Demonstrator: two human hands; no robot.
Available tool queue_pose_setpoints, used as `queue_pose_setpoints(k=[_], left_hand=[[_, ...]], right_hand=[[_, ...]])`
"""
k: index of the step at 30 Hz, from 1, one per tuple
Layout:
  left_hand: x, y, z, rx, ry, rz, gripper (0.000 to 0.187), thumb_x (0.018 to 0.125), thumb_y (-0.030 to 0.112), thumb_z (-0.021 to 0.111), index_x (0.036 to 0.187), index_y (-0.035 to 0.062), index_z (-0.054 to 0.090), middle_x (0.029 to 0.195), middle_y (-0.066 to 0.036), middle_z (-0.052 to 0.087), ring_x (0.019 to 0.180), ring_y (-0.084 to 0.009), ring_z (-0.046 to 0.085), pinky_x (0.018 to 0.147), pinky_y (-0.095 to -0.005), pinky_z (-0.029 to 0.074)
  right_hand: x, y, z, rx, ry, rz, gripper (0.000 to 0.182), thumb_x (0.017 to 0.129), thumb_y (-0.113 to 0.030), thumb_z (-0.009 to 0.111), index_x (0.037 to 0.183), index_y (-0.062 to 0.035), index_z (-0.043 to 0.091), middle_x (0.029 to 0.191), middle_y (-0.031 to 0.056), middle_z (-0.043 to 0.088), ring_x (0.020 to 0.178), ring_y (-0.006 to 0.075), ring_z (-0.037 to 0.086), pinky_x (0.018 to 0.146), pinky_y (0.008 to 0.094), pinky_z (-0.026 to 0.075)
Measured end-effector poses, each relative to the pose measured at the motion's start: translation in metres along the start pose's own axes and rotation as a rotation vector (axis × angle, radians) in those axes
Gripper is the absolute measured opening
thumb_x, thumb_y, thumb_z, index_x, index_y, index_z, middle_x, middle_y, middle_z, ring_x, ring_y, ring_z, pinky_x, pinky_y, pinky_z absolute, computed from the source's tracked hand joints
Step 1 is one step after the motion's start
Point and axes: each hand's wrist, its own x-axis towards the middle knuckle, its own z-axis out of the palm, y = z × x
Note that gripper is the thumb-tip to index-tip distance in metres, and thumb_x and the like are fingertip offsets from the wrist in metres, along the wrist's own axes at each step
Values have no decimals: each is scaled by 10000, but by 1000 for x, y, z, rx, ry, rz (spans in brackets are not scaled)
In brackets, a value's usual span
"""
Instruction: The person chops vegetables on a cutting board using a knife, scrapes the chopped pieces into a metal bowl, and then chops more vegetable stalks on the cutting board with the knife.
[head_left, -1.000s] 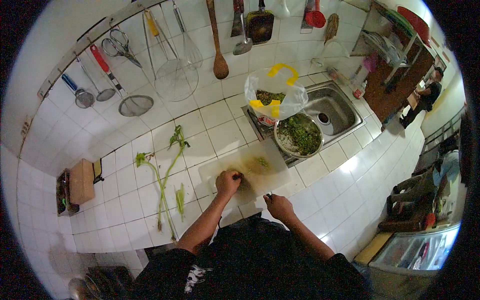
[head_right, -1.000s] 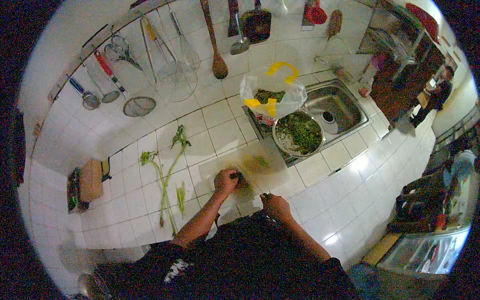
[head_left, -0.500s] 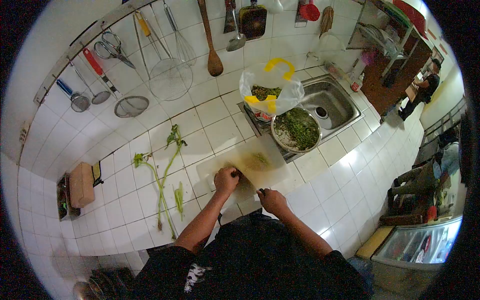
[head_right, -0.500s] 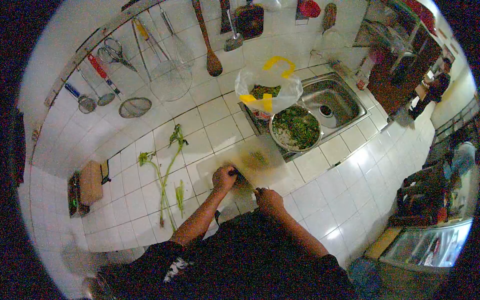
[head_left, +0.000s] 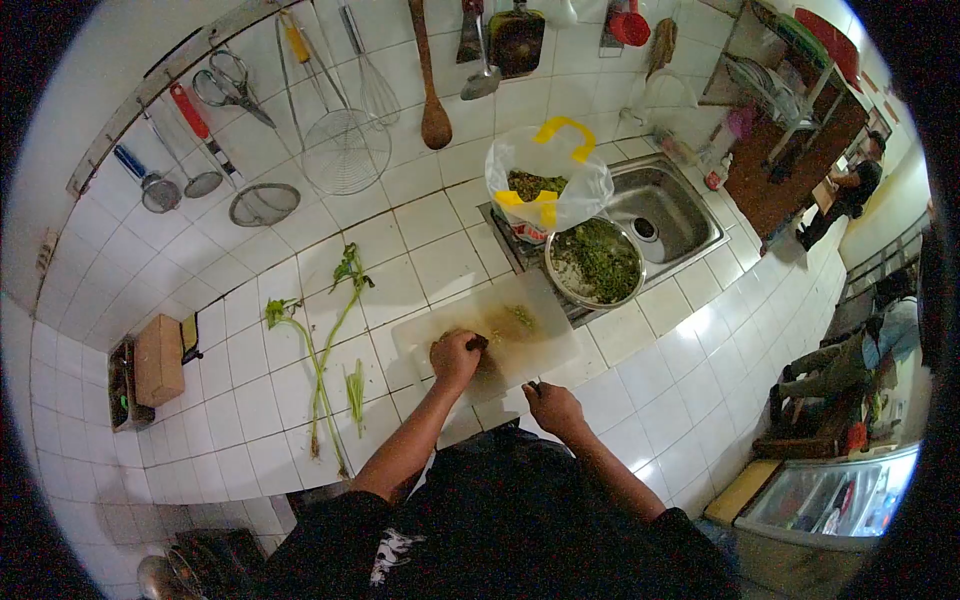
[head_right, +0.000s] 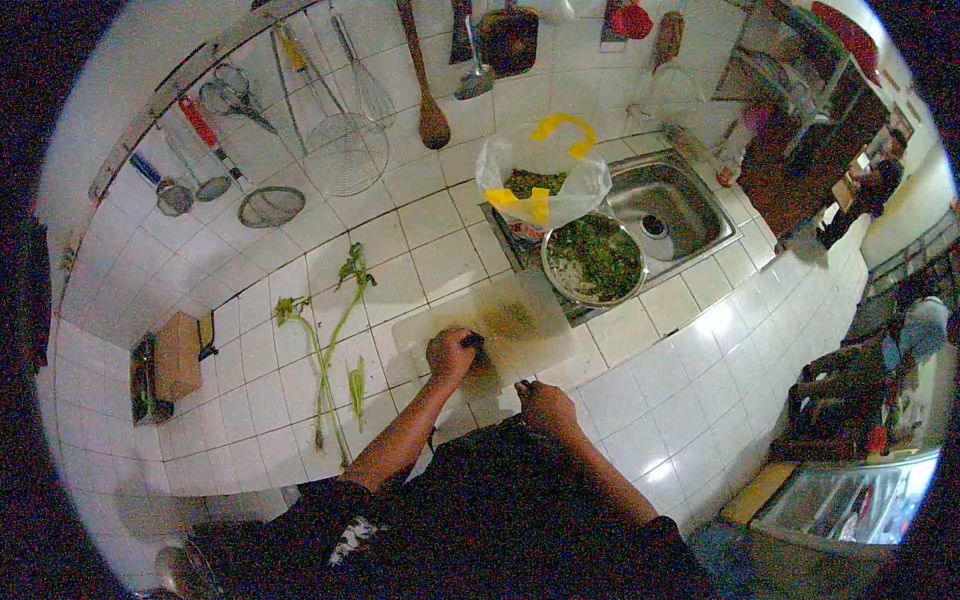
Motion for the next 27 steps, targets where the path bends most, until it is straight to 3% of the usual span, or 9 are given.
queue_pose_setpoints(k=[3,10,12,22,27], left_hand=[[-1,-6,5,-16,9,65,224,672,180,729,888,122,728,902,-52,676,911,-274,627,774,-434,468],[-5,1,-2,11,31,94,224,685,203,738,901,143,740,923,-51,679,930,-266,622,804,-423,479],[-4,2,-5,38,-97,-47,236,684,207,738,912,147,742,949,-60,684,948,-270,622,814,-427,486],[-3,-2,-1,-10,-56,-32,235,677,190,729,904,132,739,945,-84,699,939,-291,633,841,-424,494],[-4,0,-4,-5,-10,-42,218,663,194,743,868,120,734,915,-72,697,871,-290,649,795,-427,517]], right_hand=[[2,1,8,58,36,-41,526,983,-453,387,996,5,646,921,275,658,884,472,620,801,545,489],[25,-1,11,21,63,-78,511,980,-467,397,969,-20,644,908,233,676,872,437,644,752,529,511],[25,0,9,29,43,-49,519,982,-454,394,999,-4,652,920,268,661,889,460,625,797,538,493],[5,-4,-3,34,-21,-58,509,981,-448,399,1029,-8,651,935,286,654,894,456,628,813,538,490],[26,4,15,51,96,-121,550,986,-487,363,979,-20,652,916,244,672,874,437,644,766,538,506]])
